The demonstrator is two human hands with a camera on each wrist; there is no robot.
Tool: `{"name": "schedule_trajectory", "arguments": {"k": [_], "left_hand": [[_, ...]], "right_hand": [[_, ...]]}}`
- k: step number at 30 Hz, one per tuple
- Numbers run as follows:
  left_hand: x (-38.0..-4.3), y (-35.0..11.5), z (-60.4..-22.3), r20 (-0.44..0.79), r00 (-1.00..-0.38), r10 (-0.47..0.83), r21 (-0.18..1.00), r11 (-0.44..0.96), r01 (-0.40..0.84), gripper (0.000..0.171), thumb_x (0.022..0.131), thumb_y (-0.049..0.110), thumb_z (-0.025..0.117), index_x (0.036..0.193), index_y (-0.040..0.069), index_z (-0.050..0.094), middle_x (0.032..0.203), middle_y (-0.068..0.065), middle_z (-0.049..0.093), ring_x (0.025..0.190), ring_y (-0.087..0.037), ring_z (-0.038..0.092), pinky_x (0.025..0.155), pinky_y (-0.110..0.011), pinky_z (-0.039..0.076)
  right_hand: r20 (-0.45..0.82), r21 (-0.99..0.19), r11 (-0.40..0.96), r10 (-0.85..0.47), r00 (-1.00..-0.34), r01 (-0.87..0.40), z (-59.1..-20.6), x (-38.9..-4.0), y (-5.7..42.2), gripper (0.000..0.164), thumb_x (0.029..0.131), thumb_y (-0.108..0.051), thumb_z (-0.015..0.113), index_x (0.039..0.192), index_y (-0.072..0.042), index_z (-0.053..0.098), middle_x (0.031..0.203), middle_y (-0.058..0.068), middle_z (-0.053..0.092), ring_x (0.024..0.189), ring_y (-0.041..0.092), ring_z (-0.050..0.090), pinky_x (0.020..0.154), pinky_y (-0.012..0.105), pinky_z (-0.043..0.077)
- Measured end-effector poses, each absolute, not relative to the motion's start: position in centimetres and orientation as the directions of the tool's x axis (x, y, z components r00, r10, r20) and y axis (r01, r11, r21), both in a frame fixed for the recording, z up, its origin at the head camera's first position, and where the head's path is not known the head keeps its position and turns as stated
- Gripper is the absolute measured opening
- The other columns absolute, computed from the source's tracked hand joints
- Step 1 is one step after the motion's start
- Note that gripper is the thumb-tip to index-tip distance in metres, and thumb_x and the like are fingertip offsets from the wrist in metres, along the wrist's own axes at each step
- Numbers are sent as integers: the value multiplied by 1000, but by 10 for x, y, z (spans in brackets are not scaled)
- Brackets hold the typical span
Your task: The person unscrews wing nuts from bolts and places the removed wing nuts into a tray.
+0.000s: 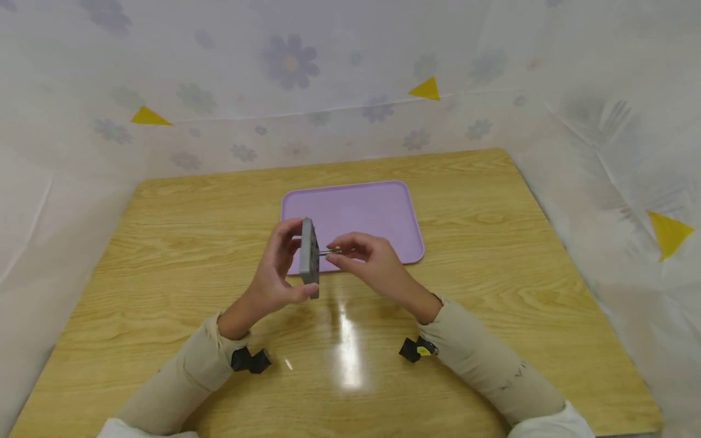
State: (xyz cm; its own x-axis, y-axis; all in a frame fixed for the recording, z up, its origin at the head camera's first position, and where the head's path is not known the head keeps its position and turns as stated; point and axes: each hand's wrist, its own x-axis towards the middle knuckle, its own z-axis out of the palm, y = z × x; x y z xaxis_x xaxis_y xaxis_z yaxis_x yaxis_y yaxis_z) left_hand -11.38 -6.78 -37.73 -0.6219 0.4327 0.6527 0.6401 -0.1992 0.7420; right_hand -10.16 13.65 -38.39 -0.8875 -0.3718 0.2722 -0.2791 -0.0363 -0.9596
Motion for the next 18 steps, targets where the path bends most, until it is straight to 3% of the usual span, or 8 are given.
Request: {"name": "schedule_trajectory", "arguments": {"k": [4, 9, 13, 18], "left_hand": [[-114, -69, -377, 652, -623, 433, 742, -192, 643, 89, 70, 28, 78, 135, -5, 27, 123, -20, 39, 111, -30, 42, 94, -43, 41], [-114, -70, -376, 648, -628, 431, 743, -179, 644, 89, 72, 36, 76, 135, -5, 27, 123, -18, 39, 111, -30, 42, 93, -43, 41], [-114, -71, -375, 647, -636, 421, 745, -171, 645, 90, 71, 37, 77, 135, -5, 28, 124, -15, 40, 110, -30, 43, 92, -43, 42], [-115, -72, -373, 650, -641, 408, 744, -172, 646, 91, 71, 37, 77, 134, -5, 28, 124, -14, 40, 110, -31, 42, 92, -43, 43]], "right_hand": [[381, -919, -59, -379, -843, -389, -385, -105, 134, 20, 84, -1, 65, 103, 3, 63, 101, 12, 62, 96, 26, 60, 86, 40, 50], [426, -899, -73, -376, -823, -432, -379, -104, 133, 26, 80, 12, 63, 105, 7, 61, 105, 20, 59, 101, 27, 58, 92, 40, 46], [362, -927, -39, -361, -860, -373, -369, -98, 133, 31, 80, 12, 63, 110, 11, 57, 109, 24, 58, 105, 30, 57, 93, 38, 46], [178, -972, 80, -366, -914, -221, -373, -95, 140, 27, 84, -1, 65, 110, 4, 61, 105, 17, 63, 96, 23, 62, 84, 34, 51]]}}
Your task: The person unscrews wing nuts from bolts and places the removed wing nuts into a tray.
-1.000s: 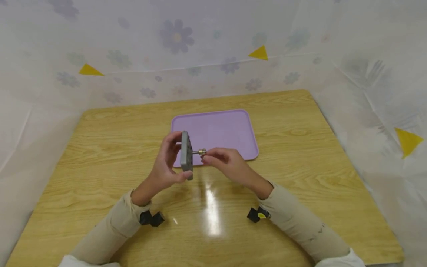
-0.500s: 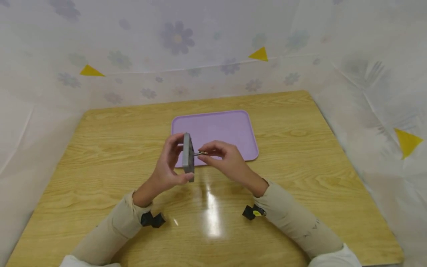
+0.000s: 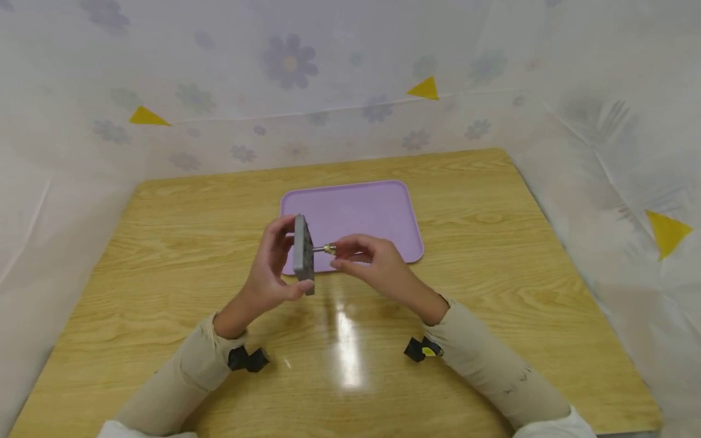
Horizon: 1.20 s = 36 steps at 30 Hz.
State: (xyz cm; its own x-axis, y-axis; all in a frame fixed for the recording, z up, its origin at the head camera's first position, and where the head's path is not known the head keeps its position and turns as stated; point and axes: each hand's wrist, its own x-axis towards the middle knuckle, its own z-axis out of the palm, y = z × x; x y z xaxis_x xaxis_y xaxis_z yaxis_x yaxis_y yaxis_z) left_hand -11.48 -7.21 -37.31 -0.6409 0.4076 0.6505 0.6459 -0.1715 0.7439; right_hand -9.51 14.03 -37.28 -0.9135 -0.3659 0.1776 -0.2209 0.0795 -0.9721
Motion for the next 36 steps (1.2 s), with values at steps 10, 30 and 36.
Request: {"name": "schedule_trajectory", "arguments": {"k": [10, 30, 36], "left_hand": [[-116, -71, -374, 657, -629, 416, 737, -180, 652, 90, 71, 36, 77, 135, -5, 28, 124, -14, 40, 109, -31, 43, 91, -44, 43], [-115, -69, -377, 667, -606, 433, 728, -203, 655, 91, 60, 6, 77, 135, -5, 27, 124, -15, 39, 109, -33, 42, 93, -44, 42], [-115, -68, -376, 666, -610, 429, 728, -197, 656, 90, 63, 12, 78, 135, -5, 28, 123, -19, 39, 109, -30, 43, 92, -44, 42]], "right_hand": [[139, -985, 40, -408, -902, -170, -382, -98, 144, 27, 91, -16, 60, 110, 2, 62, 104, 13, 65, 95, 32, 62, 82, 37, 52], [470, -860, 8, -376, -799, -510, -366, -96, 134, 22, 79, 15, 62, 99, 6, 62, 98, 15, 63, 95, 22, 60, 88, 37, 49], [532, -814, 21, -376, -759, -581, -362, -94, 137, 28, 75, 19, 64, 101, 9, 61, 99, 18, 62, 96, 24, 60, 88, 39, 49]]}}
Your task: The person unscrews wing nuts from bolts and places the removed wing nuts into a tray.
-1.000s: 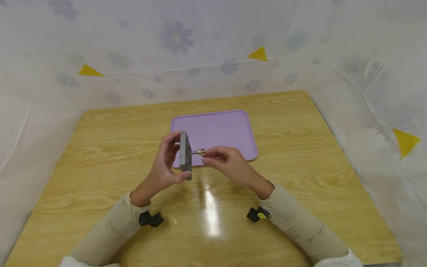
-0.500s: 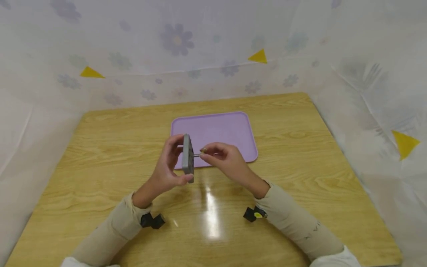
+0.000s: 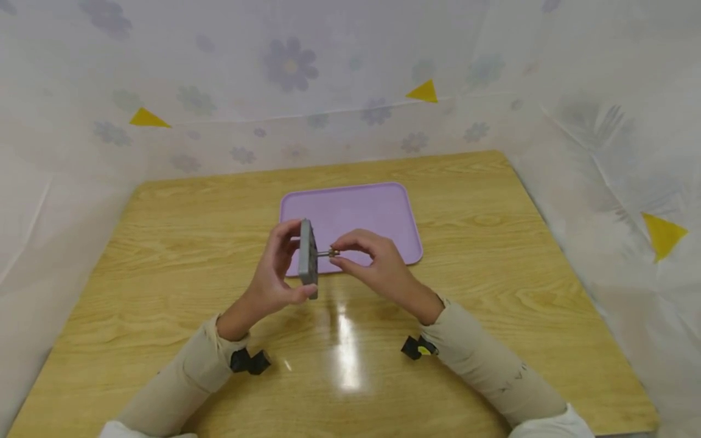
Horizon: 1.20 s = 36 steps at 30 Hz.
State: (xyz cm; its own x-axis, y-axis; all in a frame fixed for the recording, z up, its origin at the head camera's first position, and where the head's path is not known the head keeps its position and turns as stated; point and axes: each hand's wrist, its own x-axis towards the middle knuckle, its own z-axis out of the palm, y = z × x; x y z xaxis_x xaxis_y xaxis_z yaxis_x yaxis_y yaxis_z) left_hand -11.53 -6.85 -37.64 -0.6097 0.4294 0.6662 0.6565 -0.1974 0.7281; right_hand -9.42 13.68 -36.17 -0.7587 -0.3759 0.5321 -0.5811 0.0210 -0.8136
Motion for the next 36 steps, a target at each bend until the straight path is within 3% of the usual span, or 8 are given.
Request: {"name": "schedule_trajectory", "arguments": {"k": [5, 9, 14, 18, 22, 27, 31, 36], "left_hand": [[-115, -69, -375, 664, -621, 416, 729, -179, 660, 90, 70, 30, 78, 136, -4, 28, 124, -18, 39, 109, -30, 43, 92, -43, 43], [-116, -69, -374, 664, -626, 408, 731, -177, 659, 90, 70, 33, 77, 136, -4, 28, 123, -19, 39, 109, -31, 43, 91, -43, 43], [-116, -68, -374, 670, -625, 401, 727, -181, 662, 90, 69, 33, 78, 134, -5, 29, 123, -14, 41, 108, -31, 43, 90, -45, 43], [-115, -67, -374, 670, -622, 405, 726, -184, 662, 90, 70, 32, 77, 134, -6, 28, 123, -15, 40, 108, -33, 43, 91, -45, 43], [-115, -67, -375, 668, -619, 412, 727, -188, 660, 90, 72, 37, 76, 134, -6, 28, 122, -19, 39, 109, -31, 42, 91, -44, 42], [-114, -67, -375, 665, -619, 418, 730, -190, 656, 90, 73, 39, 75, 135, -5, 28, 120, -25, 38, 109, -30, 43, 92, -43, 42], [-114, -67, -375, 668, -615, 419, 728, -198, 656, 89, 73, 38, 76, 135, -6, 28, 119, -30, 37, 109, -30, 42, 92, -43, 42], [-114, -68, -375, 670, -612, 420, 725, -192, 661, 89, 73, 38, 75, 134, -6, 28, 119, -28, 37, 109, -30, 43, 92, -44, 42]], "right_hand": [[448, -860, 91, -336, -828, -502, -360, -91, 143, 23, 80, 13, 62, 103, 11, 59, 101, 19, 62, 97, 25, 59, 87, 35, 49], [348, -908, 123, -313, -884, -401, -362, -89, 148, 11, 90, 3, 55, 97, 8, 63, 93, 19, 64, 88, 27, 62, 79, 34, 53], [243, -960, 41, -378, -894, -278, -381, -94, 152, 29, 99, -12, 44, 92, 5, 66, 89, 19, 66, 79, 29, 65, 75, 38, 54], [229, -970, -23, -428, -874, -242, -386, -96, 150, 37, 101, -17, 38, 95, 8, 65, 91, 28, 63, 77, 31, 65, 75, 40, 54], [203, -978, -55, -424, -882, -199, -384, -96, 145, 36, 101, -18, 40, 101, 10, 62, 96, 26, 63, 83, 37, 64, 78, 41, 54], [176, -984, -52, -373, -911, -169, -379, -97, 140, 26, 94, -16, 54, 107, 6, 61, 101, 23, 63, 89, 33, 64, 80, 41, 53], [210, -978, -76, -344, -915, -196, -378, -98, 137, 22, 87, -7, 64, 104, 6, 61, 102, 22, 61, 90, 28, 64, 79, 40, 53], [311, -950, -99, -351, -883, -295, -380, -100, 137, 20, 83, 3, 65, 102, 7, 62, 102, 19, 60, 93, 25, 63, 80, 38, 53]]}}
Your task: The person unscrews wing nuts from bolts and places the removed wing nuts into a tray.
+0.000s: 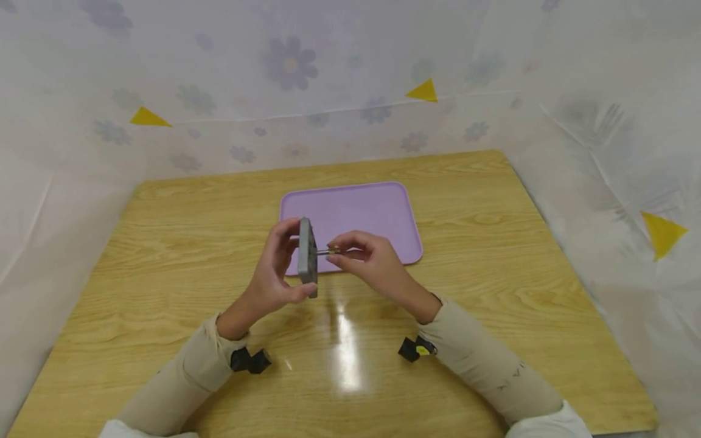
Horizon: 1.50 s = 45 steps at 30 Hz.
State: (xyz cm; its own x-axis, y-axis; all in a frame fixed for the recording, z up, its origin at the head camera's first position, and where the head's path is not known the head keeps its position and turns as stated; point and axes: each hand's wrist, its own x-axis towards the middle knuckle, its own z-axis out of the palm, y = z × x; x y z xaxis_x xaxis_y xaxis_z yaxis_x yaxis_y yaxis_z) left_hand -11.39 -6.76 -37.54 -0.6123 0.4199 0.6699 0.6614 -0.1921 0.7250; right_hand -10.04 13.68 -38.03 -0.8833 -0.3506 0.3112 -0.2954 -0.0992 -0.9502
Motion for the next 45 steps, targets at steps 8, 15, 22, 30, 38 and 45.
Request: {"name": "schedule_trajectory", "arguments": {"k": [8, 15, 22, 30, 38, 45], "left_hand": [[-114, -68, -376, 660, -622, 421, 734, -186, 654, 89, 73, 38, 76, 135, -5, 28, 122, -20, 39, 110, -30, 43, 92, -44, 42], [-116, -69, -376, 663, -626, 410, 731, -176, 659, 90, 72, 37, 76, 135, -5, 28, 123, -21, 38, 109, -31, 43, 92, -43, 43], [-116, -69, -375, 671, -626, 398, 726, -179, 664, 90, 68, 30, 77, 135, -5, 29, 123, -14, 40, 109, -31, 43, 91, -44, 44], [-115, -68, -376, 668, -627, 400, 728, -180, 661, 91, 71, 39, 76, 134, -6, 29, 122, -21, 40, 109, -31, 43, 91, -42, 43], [-114, -68, -375, 658, -624, 420, 736, -184, 652, 89, 73, 38, 75, 135, -5, 28, 123, -14, 40, 109, -30, 43, 91, -45, 42], [-113, -68, -374, 656, -623, 425, 737, -186, 649, 88, 73, 37, 75, 135, -4, 28, 123, -14, 40, 109, -30, 43, 92, -44, 42]], "right_hand": [[407, -911, -101, -366, -837, -399, -381, -102, 138, 27, 82, 6, 64, 109, 7, 59, 107, 22, 58, 103, 31, 57, 91, 39, 47], [341, -933, 3, -308, -888, -360, -381, -97, 147, 24, 85, 4, 62, 109, 7, 59, 105, 23, 60, 97, 23, 61, 84, 34, 51], [286, -952, -1, -366, -886, -307, -382, -96, 150, 30, 100, -10, 40, 96, 8, 64, 93, 19, 65, 83, 31, 64, 76, 37, 54], [256, -965, -58, -404, -878, -255, -383, -97, 144, 36, 101, -16, 38, 103, 12, 61, 96, 24, 64, 85, 35, 64, 78, 44, 53], [221, -974, -36, -357, -908, -223, -382, -98, 140, 22, 90, -13, 61, 106, 1, 63, 103, 15, 63, 93, 28, 63, 81, 44, 52], [326, -943, -62, -361, -874, -327, -378, -100, 137, 19, 84, 0, 64, 104, 2, 63, 104, 15, 62, 97, 26, 62, 82, 38, 52]]}}
